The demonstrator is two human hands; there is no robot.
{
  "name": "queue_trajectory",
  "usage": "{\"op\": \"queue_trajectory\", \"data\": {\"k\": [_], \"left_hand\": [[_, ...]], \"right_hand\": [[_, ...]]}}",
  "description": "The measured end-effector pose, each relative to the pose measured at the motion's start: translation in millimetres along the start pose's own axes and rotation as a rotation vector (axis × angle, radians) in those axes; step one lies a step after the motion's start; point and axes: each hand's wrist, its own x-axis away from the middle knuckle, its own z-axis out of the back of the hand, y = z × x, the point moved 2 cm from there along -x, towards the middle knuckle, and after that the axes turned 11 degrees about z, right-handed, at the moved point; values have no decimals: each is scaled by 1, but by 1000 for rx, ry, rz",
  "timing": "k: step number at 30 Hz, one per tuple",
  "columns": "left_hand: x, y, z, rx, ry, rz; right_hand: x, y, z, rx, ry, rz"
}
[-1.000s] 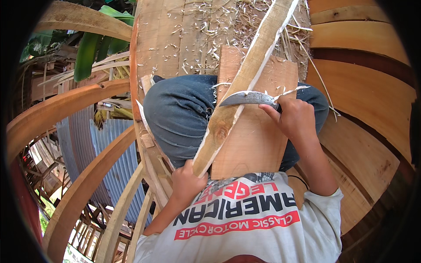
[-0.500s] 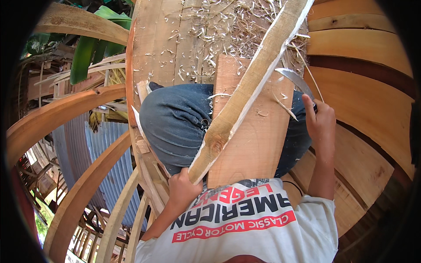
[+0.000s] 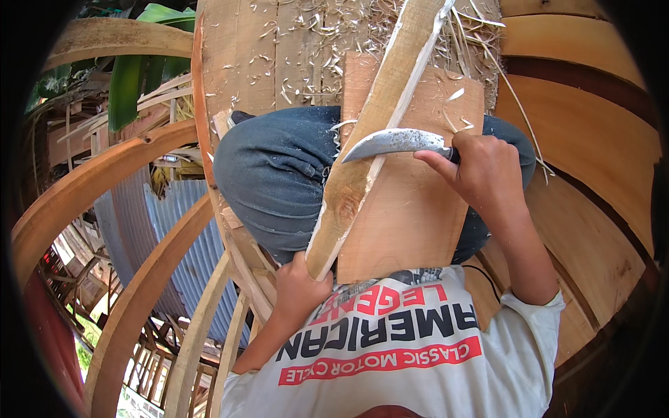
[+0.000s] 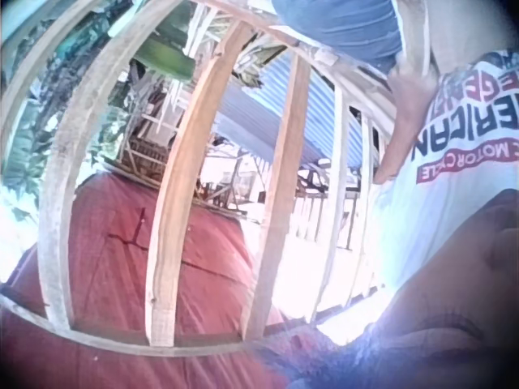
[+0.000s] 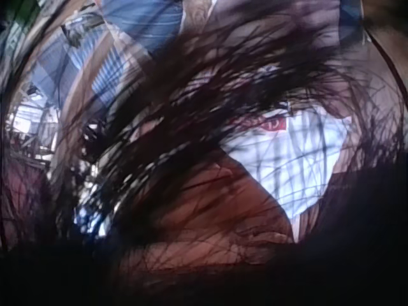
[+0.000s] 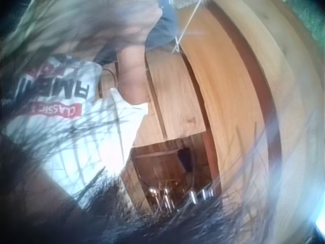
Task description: The person sits cross-legged and uses a curved knife to shave thin strips from a long wooden stick held between their legs. They repeatedly draw the knife along the stick to remove bark and smooth the surface, producing wood shavings that accumulate on the platform.
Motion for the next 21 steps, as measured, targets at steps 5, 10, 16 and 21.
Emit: {"op": "queue_trajectory", "data": {"k": [5,10,16,21], "left_hand": [[0,3,2,-10,-29,20],[1,1,1,-22,-76,55],[-2,3,2,-20,-40,40],[-3,-4,-2,-23,-32,60]], "right_hand": [[-13,1,-2,33,-19,-8],[-21,2,6,82,-100,-70],[-44,29,10,86,-27,-213],[-71,94,18,95,117,-475]]}}
